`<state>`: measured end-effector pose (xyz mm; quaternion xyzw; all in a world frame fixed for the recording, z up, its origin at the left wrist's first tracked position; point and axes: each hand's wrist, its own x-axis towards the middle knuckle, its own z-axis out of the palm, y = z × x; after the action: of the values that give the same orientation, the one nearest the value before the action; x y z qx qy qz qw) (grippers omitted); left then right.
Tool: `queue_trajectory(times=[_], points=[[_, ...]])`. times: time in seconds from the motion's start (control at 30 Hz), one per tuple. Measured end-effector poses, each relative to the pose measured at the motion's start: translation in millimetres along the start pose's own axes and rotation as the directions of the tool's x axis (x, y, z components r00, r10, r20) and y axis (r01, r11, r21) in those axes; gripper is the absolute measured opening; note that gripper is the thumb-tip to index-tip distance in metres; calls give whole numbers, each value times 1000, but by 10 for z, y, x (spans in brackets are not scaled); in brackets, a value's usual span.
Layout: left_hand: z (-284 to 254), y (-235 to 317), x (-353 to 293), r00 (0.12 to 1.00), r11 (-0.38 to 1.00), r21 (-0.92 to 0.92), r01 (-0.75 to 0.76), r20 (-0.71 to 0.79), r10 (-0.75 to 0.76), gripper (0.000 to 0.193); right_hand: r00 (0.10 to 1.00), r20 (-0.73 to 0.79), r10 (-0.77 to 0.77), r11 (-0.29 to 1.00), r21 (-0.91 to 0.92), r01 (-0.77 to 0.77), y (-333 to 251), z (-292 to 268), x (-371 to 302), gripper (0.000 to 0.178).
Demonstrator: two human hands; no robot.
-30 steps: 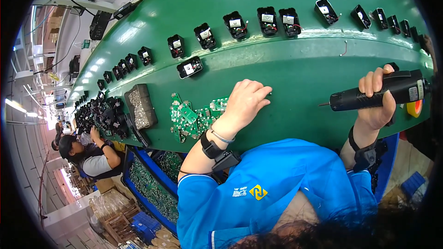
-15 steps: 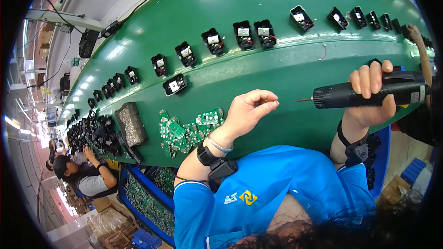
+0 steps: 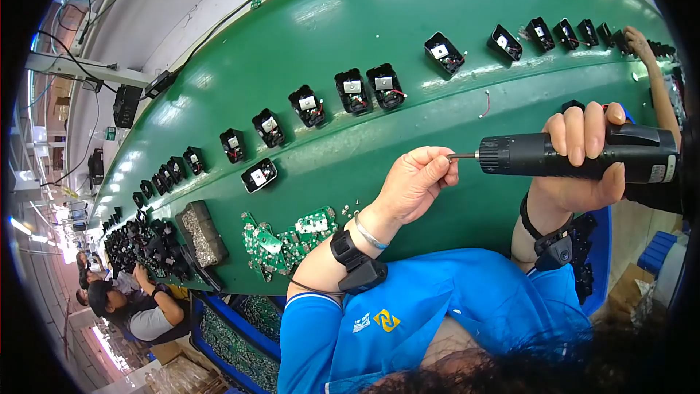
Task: Assembling electronic components into plastic housings using an electric screwdriver on a production line.
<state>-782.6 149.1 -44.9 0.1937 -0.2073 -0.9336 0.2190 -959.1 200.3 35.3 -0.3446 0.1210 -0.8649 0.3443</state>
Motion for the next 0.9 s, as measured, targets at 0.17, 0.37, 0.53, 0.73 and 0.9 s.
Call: queue_trajectory(times=[0.17,0.37,0.53,0.73,0.9], points=[[-35,-21,50,1000,998,70,-7,-24,8,16,1000,19,16,1000,-16,-15,-11,-64,28,47],[-57,0,84,1000,989,147,-16,-22,20,17,999,12,33,999,-22,-32,-17,-78,54,46],[-13,82,104,996,866,493,-87,53,70,18,998,27,59,998,-32,-59,-26,-78,82,47],[40,116,129,998,837,547,-12,51,-19,24,997,56,53,997,-68,-49,-24,-89,77,49],[36,129,234,998,821,570,-5,55,-32,29,996,82,38,994,-107,-29,-12,-134,115,48]])
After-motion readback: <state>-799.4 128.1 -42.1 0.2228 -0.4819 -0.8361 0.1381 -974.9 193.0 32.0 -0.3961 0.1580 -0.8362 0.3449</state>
